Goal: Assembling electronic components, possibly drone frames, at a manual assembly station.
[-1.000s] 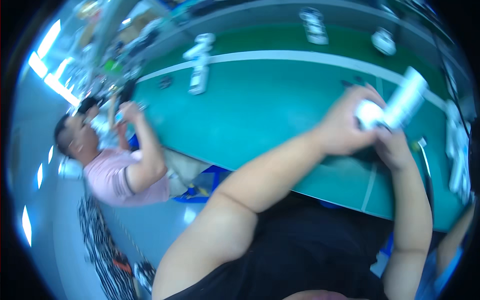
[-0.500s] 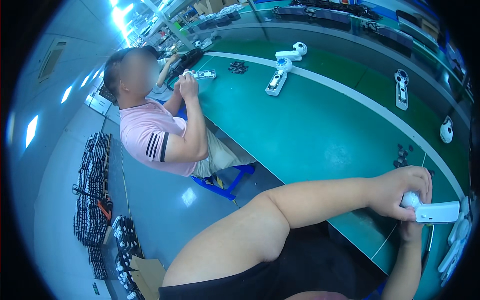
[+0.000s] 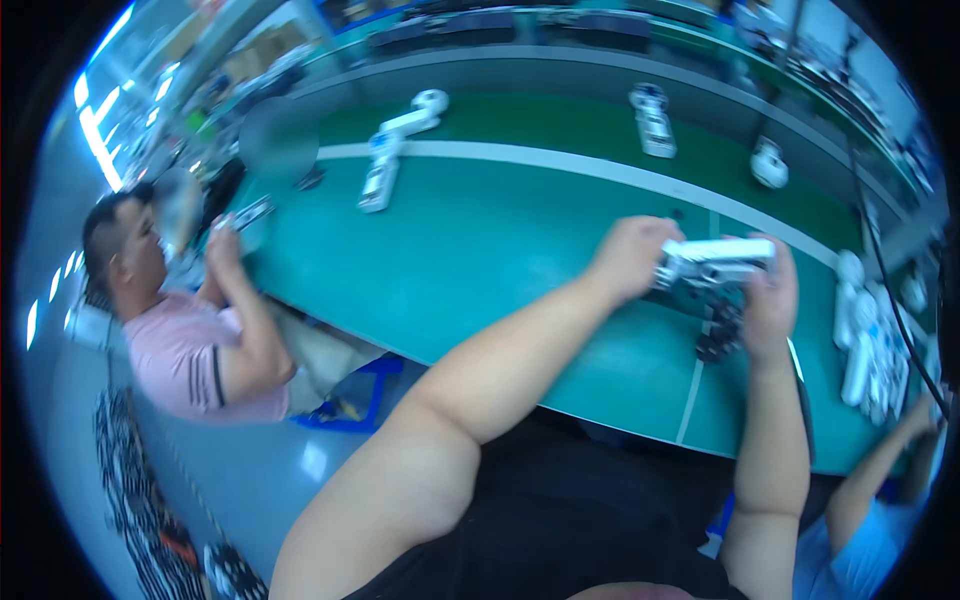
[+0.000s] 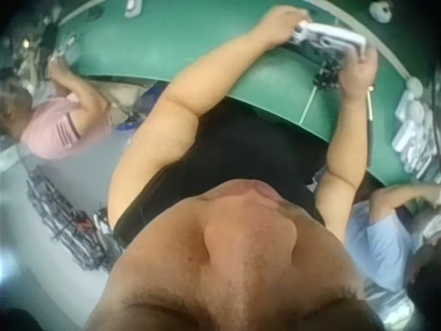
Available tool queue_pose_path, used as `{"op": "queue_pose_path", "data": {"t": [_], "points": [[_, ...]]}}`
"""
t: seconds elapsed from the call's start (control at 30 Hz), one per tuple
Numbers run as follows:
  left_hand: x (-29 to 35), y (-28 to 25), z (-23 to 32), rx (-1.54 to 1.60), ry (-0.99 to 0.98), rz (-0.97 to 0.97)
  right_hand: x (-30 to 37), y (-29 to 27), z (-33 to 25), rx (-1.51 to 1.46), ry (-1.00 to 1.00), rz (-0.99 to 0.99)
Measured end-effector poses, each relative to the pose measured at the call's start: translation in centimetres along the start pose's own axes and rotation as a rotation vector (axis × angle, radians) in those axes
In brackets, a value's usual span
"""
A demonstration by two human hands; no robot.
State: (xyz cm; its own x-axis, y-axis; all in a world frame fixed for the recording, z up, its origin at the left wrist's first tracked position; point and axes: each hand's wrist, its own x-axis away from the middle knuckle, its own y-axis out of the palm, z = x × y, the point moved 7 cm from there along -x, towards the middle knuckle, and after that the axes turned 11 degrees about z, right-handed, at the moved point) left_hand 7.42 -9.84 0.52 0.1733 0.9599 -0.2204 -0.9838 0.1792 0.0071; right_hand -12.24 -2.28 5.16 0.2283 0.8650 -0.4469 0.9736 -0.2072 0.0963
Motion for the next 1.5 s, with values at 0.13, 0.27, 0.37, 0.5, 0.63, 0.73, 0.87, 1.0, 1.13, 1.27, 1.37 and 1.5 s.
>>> {"op": "queue_pose_path", "data": {"t": [0.13, 0.27, 0.37, 0.5, 0.63, 0.73, 0.87, 1.0, 1.13, 1.27, 1.37, 1.5], "points": [[0.9, -1.2, 0.1, 0.31, -0.341, 0.023, -1.0, 1.3, -4.4, 0.567, 0.099, -0.001], [0.6, -0.5, 0.3, 0.473, -0.29, 0.101, -5.5, -1.8, -5.0, 0.548, 0.058, 0.173], [0.2, -0.3, 0.0, 0.286, -0.168, 0.071, -10.8, -3.3, -3.5, 0.93, -0.409, 0.226], [-0.3, -0.7, -0.4, 0.162, -0.127, 0.071, -11.5, -3.4, 1.9, 0.866, -0.077, 0.094], [-0.2, -0.6, -0.7, 0.078, -0.143, 0.051, -7.0, -5.2, 0.7, 1.115, -0.123, -0.033], [-0.6, -0.4, -0.4, 0.032, -0.093, 0.088, -6.6, -11.5, -1.8, 1.425, -0.373, 0.096], [-0.6, -0.2, -0.7, -0.027, -0.114, 0.066, -6.7, -18.7, -5.4, 1.735, -0.15, 0.199], [-0.5, -0.2, -0.7, -0.025, -0.102, 0.053, -6.1, -22.0, -3.7, 1.835, 0.226, -0.026], [0.0, 0.3, -0.1, 0.14, -0.113, 0.012, -4.6, -17.2, -8.3, 1.756, -0.089, 0.121], [1.0, 1.6, 0.5, 0.462, -0.303, -0.235, -4.0, -6.5, -11.2, 0.995, -0.223, 0.025], [3.1, 2.6, 3.1, 0.68, -0.539, -0.461, -3.1, 1.3, -7.0, 0.24, -0.152, -0.124], [2.9, 2.3, 1.1, 0.678, -0.55, -0.664, -2.3, 3.3, -0.7, 0.02, 0.016, -0.035]]}}
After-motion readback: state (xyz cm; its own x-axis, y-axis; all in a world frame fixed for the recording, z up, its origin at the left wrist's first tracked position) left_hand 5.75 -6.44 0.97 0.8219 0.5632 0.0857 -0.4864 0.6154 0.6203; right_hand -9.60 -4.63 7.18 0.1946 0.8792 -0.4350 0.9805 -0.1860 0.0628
